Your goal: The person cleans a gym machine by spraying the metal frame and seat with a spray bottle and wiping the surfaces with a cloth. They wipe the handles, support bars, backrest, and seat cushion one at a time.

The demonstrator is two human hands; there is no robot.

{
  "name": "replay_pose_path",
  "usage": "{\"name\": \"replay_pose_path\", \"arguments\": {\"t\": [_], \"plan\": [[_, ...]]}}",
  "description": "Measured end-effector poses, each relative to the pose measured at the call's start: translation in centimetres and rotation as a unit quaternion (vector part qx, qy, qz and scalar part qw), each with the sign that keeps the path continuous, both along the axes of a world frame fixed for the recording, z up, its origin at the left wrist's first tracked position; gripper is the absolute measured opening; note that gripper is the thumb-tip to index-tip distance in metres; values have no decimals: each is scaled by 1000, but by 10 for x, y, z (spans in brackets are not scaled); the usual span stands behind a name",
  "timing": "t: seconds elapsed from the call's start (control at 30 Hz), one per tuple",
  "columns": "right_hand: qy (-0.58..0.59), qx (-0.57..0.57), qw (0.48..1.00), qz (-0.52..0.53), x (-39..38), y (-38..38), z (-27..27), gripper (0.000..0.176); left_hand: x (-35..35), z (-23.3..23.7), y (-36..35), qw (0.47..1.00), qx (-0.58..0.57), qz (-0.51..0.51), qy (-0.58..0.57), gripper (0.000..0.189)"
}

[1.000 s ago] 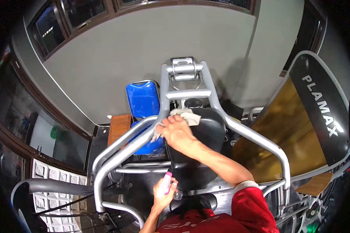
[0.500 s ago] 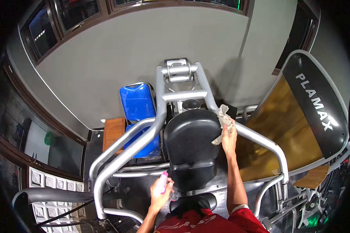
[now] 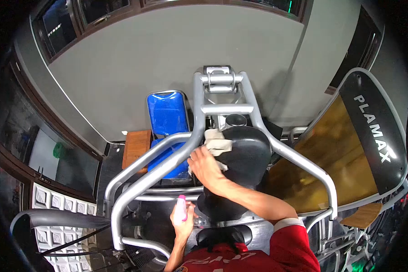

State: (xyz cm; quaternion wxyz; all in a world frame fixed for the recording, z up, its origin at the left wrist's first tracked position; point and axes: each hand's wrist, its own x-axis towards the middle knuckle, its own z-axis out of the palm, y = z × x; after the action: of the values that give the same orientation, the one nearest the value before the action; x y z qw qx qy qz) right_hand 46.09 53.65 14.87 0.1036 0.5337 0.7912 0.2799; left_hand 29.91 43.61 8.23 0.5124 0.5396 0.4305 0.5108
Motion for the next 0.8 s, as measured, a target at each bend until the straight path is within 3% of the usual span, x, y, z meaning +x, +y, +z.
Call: {"name": "replay_pose_path", "arguments": {"t": [0.03, 0.1, 0.2, 0.3, 0.37, 0.47, 0.5, 0.57, 0.6, 0.7, 0.73, 0.8], "plan": [[-81, -84, 993, -16, -11, 0, -8, 31, -2, -2, 1, 1000, 0, 14, -2, 18], [-194, -102, 975, -31, -25, 7, -73, 37, -2, -2, 2, 999, -6, 39, -11, 18], [-267, -174, 948, 7, -34, -1, -91, 33, 0, 1, 1, 997, -11, 72, -33, 16], [-217, -235, 947, -11, -43, -5, -135, 33, -2, 1, -2, 996, -5, 76, -53, 16], [-249, -258, 933, 16, -39, -11, -156, 32, -4, 1, -4, 996, 1, 67, -58, 17], [-142, -302, 942, -10, -40, -32, -197, 35, -5, -1, -5, 998, 17, 53, -26, 16], [-145, -303, 942, -12, -37, -35, -196, 35, -5, -1, -5, 998, 16, 52, -28, 16], [-185, -148, 971, -15, -35, -47, -176, 35, -6, -1, -5, 998, -14, 48, -27, 17], [-208, -196, 958, -21, -37, -46, -147, 35, -6, -1, -5, 998, -13, 46, -27, 17], [-219, -175, 960, -1, -37, -36, -150, 35, -3, 1, -4, 998, 15, 66, -16, 17], [-233, -224, 946, 22, -38, -35, -114, 35, -3, 3, -4, 998, 0, 62, -29, 16], [-221, -206, 953, 19, -37, -35, -68, 36, -1, 8, -5, 997, -13, 49, -52, 17]]}}
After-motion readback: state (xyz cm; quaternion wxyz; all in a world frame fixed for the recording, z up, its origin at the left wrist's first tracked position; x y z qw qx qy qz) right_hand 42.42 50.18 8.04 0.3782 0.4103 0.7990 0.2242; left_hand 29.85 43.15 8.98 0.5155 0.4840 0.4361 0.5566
